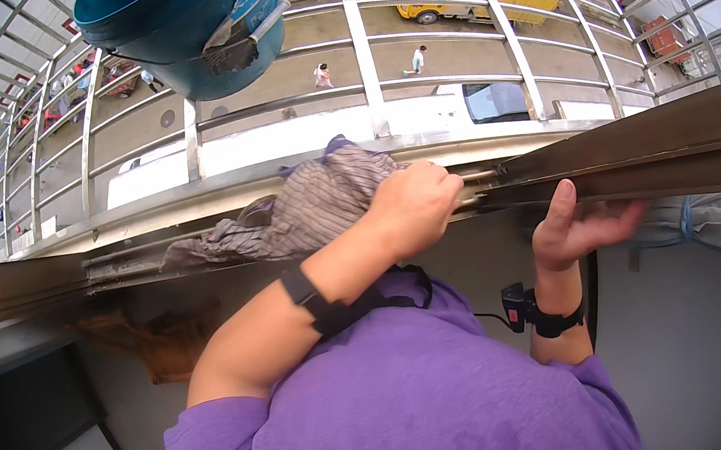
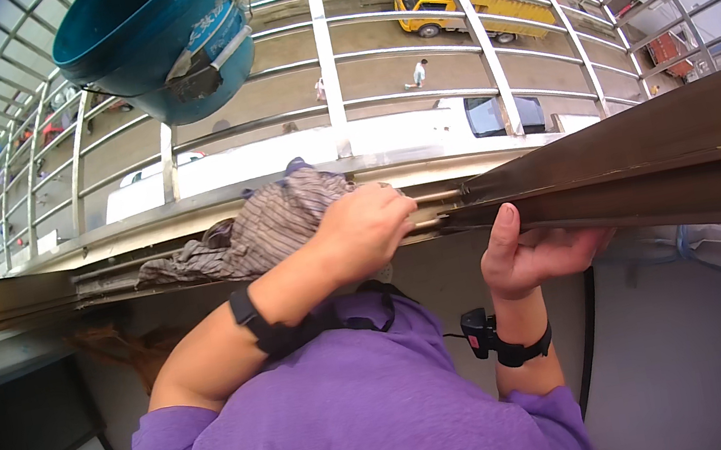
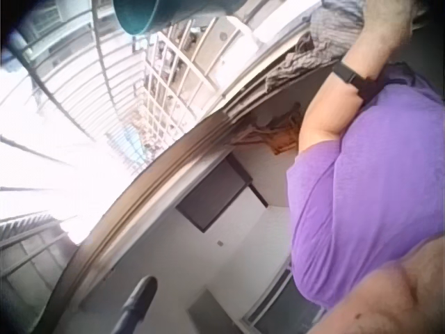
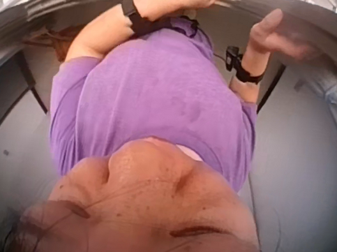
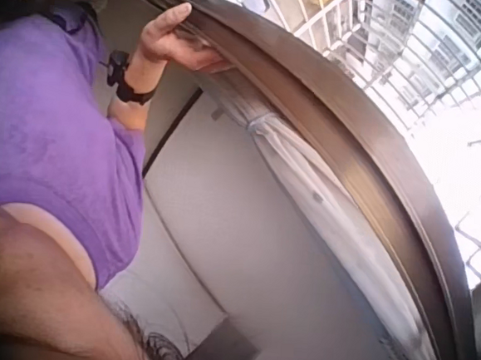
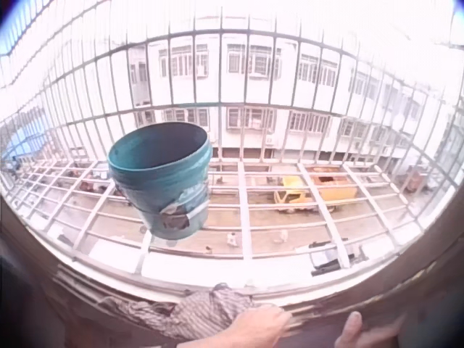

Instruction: The person wipes the metal window frame with a cloth, repeatedly dipping the cloth into a bucket of water and wringing it out. They clean along the frame's edges and corners, occasionally adjusting their grip and position.

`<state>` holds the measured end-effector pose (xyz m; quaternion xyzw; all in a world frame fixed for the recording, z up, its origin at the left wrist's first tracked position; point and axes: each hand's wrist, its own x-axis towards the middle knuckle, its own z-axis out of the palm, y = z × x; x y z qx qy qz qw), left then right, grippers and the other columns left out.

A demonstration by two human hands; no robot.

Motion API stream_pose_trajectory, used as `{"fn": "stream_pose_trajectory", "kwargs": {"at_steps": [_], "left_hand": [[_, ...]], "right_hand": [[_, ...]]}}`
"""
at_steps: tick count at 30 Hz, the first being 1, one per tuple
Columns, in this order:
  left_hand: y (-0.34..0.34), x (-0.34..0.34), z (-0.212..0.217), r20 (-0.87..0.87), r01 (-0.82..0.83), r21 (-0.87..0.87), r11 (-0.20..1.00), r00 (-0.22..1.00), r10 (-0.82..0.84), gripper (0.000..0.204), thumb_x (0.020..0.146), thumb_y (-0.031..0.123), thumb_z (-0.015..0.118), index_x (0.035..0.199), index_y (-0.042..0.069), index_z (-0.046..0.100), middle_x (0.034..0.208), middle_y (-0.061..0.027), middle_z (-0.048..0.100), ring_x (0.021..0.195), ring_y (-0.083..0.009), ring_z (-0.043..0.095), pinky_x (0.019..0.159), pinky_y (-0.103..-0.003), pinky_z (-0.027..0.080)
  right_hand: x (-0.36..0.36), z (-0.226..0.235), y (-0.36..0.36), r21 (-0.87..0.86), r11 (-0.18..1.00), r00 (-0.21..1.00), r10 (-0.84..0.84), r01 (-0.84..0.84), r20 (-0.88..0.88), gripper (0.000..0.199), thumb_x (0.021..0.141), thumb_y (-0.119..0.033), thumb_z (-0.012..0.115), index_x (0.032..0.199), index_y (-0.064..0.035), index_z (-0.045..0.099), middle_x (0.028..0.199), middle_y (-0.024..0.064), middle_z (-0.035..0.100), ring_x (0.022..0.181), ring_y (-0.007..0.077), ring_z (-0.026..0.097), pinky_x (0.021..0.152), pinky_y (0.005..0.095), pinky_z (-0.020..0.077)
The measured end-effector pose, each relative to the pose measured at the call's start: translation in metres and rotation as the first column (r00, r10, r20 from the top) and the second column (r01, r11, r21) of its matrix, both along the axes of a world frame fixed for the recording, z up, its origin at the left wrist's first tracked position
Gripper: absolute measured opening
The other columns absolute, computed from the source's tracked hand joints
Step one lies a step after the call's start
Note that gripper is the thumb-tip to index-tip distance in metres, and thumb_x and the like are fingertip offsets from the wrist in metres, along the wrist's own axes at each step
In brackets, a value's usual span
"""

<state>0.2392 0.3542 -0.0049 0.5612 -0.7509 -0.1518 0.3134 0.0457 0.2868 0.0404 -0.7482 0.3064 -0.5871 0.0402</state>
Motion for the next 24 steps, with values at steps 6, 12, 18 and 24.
{"fn": "stream_pose_trajectory", "kwargs": {"at_steps": [6, 12, 18, 24], "left_hand": [[0.050, 0.037, 0.002, 0.237, -0.325, 0.237, 0.916, 0.933, 0.270, 0.007, 0.074, 0.007, 0.057, 0.080, 0.004, 0.056, 0.079, -0.0142, 0.062, 0.072, -0.0335, 0.063, 0.064, -0.042, 0.052], [0.167, 0.217, 0.063, 0.393, -0.842, 0.304, 0.445, 0.536, 0.747, 0.018, 0.080, 0.016, 0.061, 0.078, -0.001, 0.064, 0.065, -0.0152, 0.062, 0.063, -0.0281, 0.061, 0.062, -0.036, 0.048], [0.168, 0.194, 0.108, -0.312, -0.702, 0.343, 0.623, 0.541, 0.781, 0.016, 0.079, 0.004, 0.063, 0.094, -0.001, 0.066, 0.084, -0.0107, 0.067, 0.075, -0.0194, 0.063, 0.072, -0.031, 0.049], [0.099, 0.105, 0.007, 0.063, -0.400, -0.065, 0.914, 0.913, 0.404, 0.014, 0.073, -0.001, 0.062, 0.087, 0.002, 0.064, 0.088, -0.0135, 0.065, 0.079, -0.0328, 0.064, 0.071, -0.037, 0.052]], "right_hand": [[-0.005, 0.024, 0.014, -0.211, 0.974, 0.990, 0.107, -0.087, 0.087, 0.036, 0.086, 0.000, 0.049, 0.121, 0.0073, 0.043, 0.122, 0.0222, 0.048, 0.117, 0.0342, 0.049, 0.107, 0.0501, 0.0344], [0.002, 0.019, 0.052, 0.194, 0.914, 0.918, 0.380, -0.355, -0.113, 0.021, 0.078, 0.008, 0.050, 0.096, -0.0023, 0.055, 0.075, 0.0100, 0.062, 0.067, 0.0235, 0.062, 0.079, 0.0452, 0.0509], [0.077, -0.029, 0.044, 0.361, 0.835, 0.822, 0.514, -0.414, -0.245, 0.016, 0.070, 0.006, 0.066, 0.084, -0.0014, 0.063, 0.086, 0.0114, 0.062, 0.092, 0.0323, 0.062, 0.080, 0.0394, 0.0505], [0.117, -0.078, 0.043, 0.307, 0.920, 0.807, 0.369, -0.245, -0.461, 0.009, 0.076, -0.006, 0.064, 0.085, -0.0047, 0.062, 0.100, 0.0121, 0.059, 0.106, 0.0331, 0.055, 0.097, 0.0520, 0.0378]]}}
